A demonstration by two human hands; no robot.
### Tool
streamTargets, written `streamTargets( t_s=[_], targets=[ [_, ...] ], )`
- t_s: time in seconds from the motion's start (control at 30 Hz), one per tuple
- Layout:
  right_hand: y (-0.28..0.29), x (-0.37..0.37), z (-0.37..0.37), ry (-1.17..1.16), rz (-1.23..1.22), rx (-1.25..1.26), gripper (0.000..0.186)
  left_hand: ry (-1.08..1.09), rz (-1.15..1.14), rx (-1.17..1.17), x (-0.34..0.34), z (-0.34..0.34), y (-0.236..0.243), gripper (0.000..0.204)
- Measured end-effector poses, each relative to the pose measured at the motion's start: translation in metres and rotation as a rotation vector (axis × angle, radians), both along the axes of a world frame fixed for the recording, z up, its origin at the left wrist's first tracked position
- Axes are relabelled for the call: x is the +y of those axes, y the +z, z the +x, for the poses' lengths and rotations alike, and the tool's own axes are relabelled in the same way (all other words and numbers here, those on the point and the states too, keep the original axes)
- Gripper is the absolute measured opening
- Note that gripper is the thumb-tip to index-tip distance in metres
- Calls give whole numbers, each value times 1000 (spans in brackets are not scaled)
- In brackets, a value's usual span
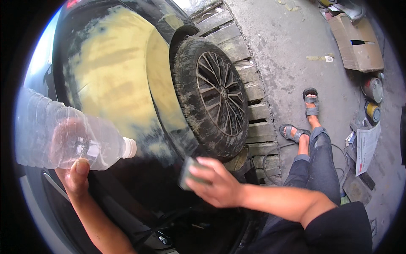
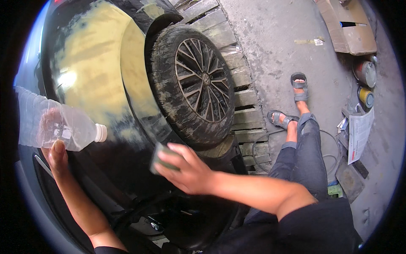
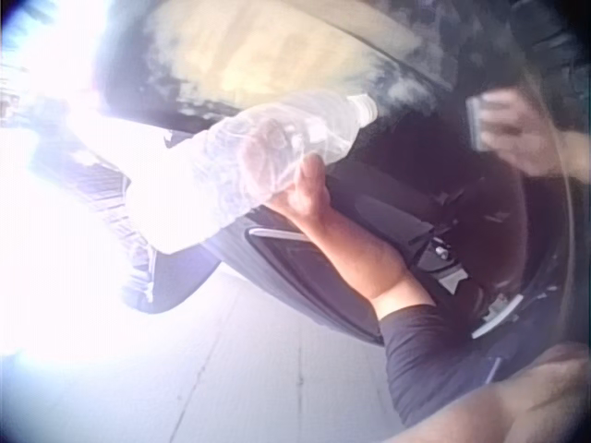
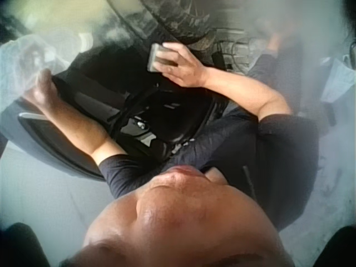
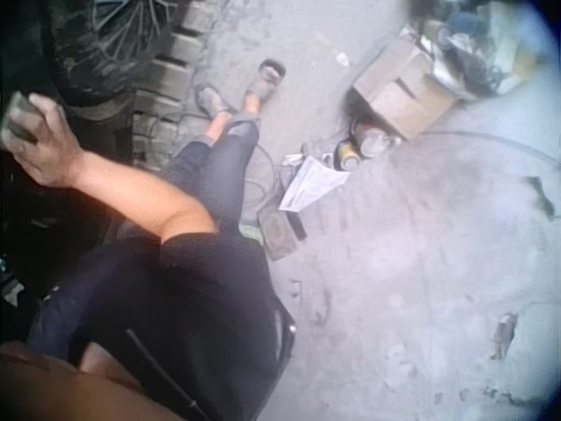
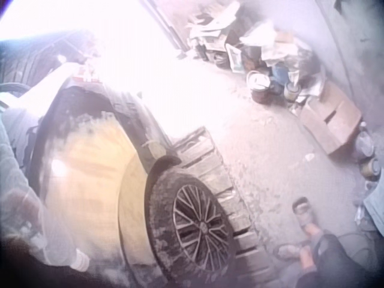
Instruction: The person wet sands a repaired patch on a car using a purple sanding block and a plastic water bottle. The person pours water over the surface while rubbing the patch with the block and wiping the area by hand.
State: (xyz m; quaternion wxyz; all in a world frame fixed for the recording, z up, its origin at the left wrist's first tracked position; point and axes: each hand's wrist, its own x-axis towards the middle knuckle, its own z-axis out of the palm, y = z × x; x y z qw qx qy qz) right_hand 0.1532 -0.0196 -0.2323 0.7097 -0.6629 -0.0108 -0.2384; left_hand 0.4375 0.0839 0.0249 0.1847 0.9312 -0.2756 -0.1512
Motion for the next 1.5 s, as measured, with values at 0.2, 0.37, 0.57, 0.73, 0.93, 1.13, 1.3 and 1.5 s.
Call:
streamTargets(
  t_s=[0.2,0.37,0.57,0.73,0.93,1.13,1.3,1.5],
  targets=[
    [-21,-28,85,-132,31,49,44,13,-1,4,-1,2,-5,95],
    [-24,-16,47,-49,46,80,52,10,-26,-97,-8,-4,-17,97],
    [-33,-15,43,-91,28,58,50,-2,-8,-1,4,3,-2,95],
    [-48,-28,80,-99,-9,98,47,-39,-7,8,11,10,-18,94],
    [-33,-8,32,-45,33,66,52,-16,37,-16,6,2,5,92],
    [-32,-22,67,-71,42,63,46,3,40,-96,-17,-5,-4,95],
    [-36,-7,7,9,79,100,51,37,-5,-80,-9,-3,-11,96],
    [-50,-31,92,-146,-6,92,45,-7,-15,16,6,11,-12,90]
  ],
)
